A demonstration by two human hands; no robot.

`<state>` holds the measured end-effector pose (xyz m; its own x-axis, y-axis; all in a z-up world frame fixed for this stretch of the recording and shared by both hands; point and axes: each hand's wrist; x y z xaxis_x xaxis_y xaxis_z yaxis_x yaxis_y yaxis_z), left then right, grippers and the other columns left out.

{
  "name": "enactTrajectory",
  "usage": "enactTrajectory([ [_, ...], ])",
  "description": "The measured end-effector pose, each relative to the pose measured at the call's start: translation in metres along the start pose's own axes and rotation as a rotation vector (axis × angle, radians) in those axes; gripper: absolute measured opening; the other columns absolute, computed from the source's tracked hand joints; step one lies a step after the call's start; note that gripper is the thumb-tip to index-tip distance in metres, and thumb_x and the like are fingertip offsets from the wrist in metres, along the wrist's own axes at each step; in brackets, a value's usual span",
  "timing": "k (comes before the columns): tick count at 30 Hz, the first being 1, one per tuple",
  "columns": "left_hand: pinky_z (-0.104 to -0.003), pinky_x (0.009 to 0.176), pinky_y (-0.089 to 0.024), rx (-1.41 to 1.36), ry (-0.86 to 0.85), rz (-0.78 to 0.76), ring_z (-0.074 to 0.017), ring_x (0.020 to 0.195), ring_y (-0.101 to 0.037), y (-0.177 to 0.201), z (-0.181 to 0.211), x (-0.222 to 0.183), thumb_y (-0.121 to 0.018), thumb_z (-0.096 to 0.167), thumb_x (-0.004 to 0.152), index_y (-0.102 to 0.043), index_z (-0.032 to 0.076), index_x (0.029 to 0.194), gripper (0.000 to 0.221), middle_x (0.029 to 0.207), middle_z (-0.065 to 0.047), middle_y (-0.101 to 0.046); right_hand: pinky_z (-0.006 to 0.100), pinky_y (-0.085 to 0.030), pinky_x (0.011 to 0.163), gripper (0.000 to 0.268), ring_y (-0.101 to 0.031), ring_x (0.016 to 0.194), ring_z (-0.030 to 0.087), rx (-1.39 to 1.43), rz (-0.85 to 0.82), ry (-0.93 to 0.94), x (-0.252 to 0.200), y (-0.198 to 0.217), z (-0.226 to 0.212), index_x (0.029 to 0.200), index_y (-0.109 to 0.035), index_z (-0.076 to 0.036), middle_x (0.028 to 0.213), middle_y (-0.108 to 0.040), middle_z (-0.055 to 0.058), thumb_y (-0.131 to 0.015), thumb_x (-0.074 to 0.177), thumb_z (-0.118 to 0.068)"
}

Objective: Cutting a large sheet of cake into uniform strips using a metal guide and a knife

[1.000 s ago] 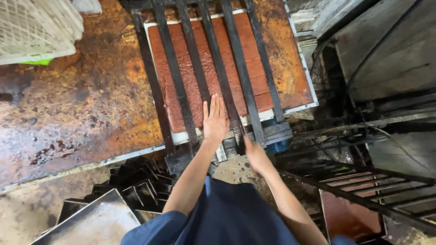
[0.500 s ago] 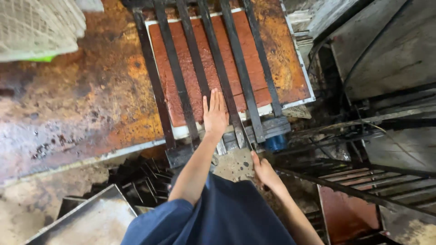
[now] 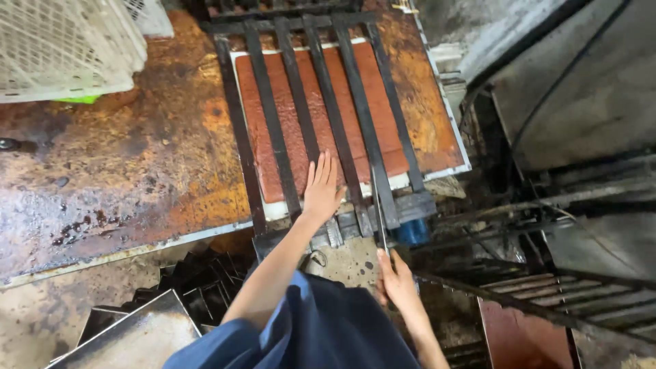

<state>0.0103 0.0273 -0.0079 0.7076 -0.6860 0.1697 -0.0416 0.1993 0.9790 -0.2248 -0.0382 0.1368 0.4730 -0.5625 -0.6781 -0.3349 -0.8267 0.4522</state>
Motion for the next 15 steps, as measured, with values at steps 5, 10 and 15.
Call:
enactTrajectory([
  [5, -0.054, 0.129, -0.011, -0.240, -0.005, 0.224, -0.0361, 0.154, -0.027, 0.034, -0.038, -0.052, -0.065, 0.018, 0.079, -0.039, -0.007, 0.152, 0.081, 0.160, -0.025, -0.037, 0.043, -0.050, 0.043, 0.047, -0.065, 0.041, 0.032, -0.111, 0.007, 0.341, 0.071, -0.040, -0.063, 0.082, -0.062, -0.002, 0.043, -0.059, 0.016, -0.042, 0.107, -0.037],
  [10, -0.048, 0.131, -0.010, -0.060, 0.027, -0.009, -0.0333, 0.156, -0.022, 0.038, -0.046, -0.035, -0.073, 0.031, 0.070, -0.035, -0.004, 0.153, 0.098, 0.163, -0.023, -0.032, 0.063, -0.048, 0.094, 0.072, -0.068, 0.101, 0.050, -0.313, 0.021, 0.362, 0.188, -0.071, -0.192, 0.099, -0.070, 0.008, 0.092, -0.070, 0.037, -0.033, 0.105, -0.054],
  [15, -0.050, 0.130, -0.013, -0.074, 0.114, 0.031, -0.0355, 0.155, -0.024, 0.026, -0.050, -0.019, -0.080, 0.035, 0.062, -0.034, -0.005, 0.154, 0.110, 0.162, -0.025, -0.033, 0.057, -0.051, 0.095, 0.082, -0.071, 0.106, 0.037, -0.430, 0.043, 0.313, 0.269, -0.106, -0.296, 0.099, -0.077, -0.002, 0.087, -0.076, 0.020, -0.036, 0.096, -0.073],
])
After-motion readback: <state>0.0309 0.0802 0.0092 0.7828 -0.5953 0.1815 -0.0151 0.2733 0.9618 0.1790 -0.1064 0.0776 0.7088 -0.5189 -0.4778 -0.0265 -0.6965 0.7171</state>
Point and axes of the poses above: each hand's wrist, its own x-axis towards the middle knuckle, its own y-axis out of the back of the hand, z = x × y
